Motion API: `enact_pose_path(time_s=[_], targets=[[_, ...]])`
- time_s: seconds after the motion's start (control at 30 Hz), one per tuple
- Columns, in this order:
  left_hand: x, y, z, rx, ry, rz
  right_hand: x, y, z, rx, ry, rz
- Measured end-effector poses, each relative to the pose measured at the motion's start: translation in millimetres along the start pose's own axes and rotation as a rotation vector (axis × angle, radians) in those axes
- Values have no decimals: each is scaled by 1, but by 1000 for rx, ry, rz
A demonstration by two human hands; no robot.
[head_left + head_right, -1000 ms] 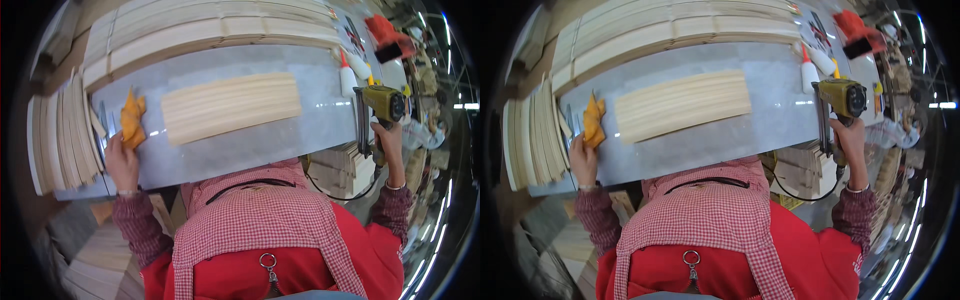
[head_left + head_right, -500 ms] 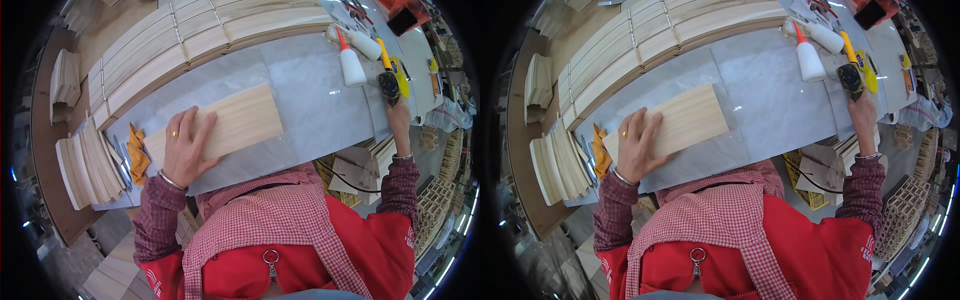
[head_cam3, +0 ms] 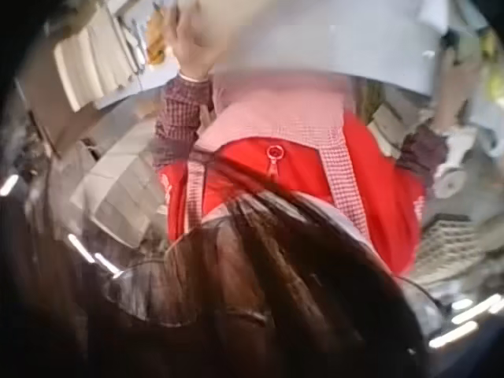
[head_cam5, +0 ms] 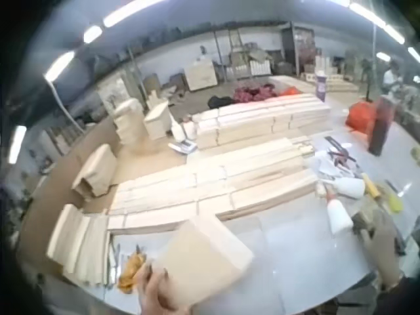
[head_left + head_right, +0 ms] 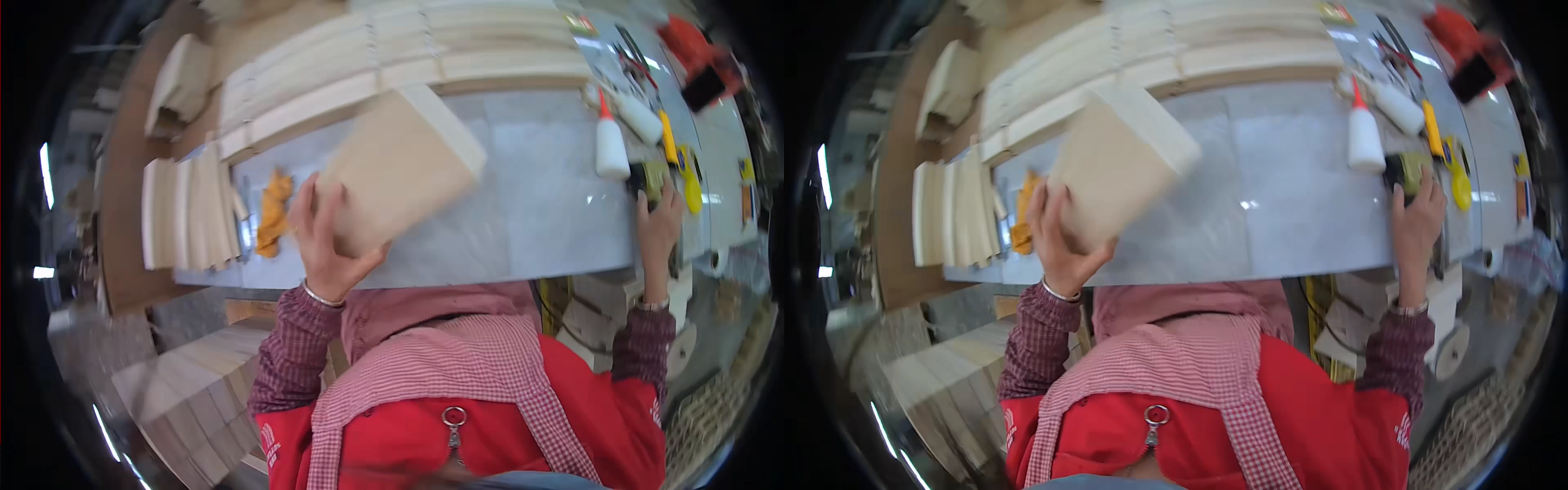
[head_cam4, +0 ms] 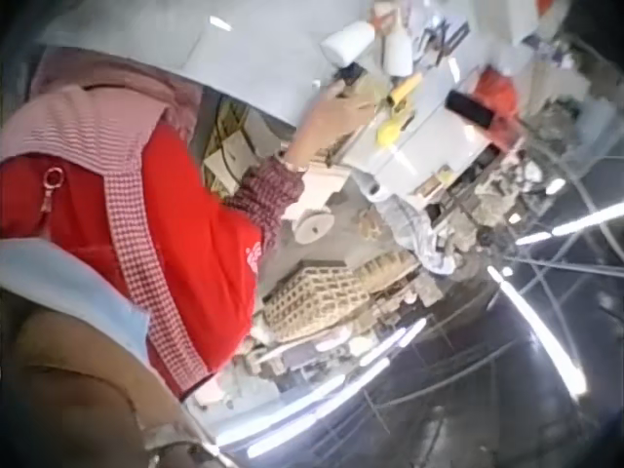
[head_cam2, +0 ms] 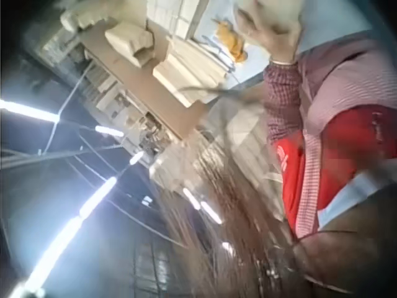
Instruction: Assembling wooden boxes by applying glue and using a pneumatic nail gun.
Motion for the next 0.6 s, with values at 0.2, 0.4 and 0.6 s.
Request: enact_pose_path(time_s=[0.2,0.4,0.6], targets=[[39,3,-8,845,1670,264,-1,17,-208,221,-1591,-665],[116,54,16,690,1722,316,100,87,-336,770,-1737,-915],[232,121,94,258,235,775,187,126,-395,1163,-1646,-669]])
Point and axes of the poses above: each hand's wrist, its own y-axis away from the middle knuckle, its own x-axis out of the back of the hand, z = x × y, the point moved 2 cm from there along -y, towards the middle knuckle, and after that the axes turned 6 degrees about x, right-handed, at the moved point
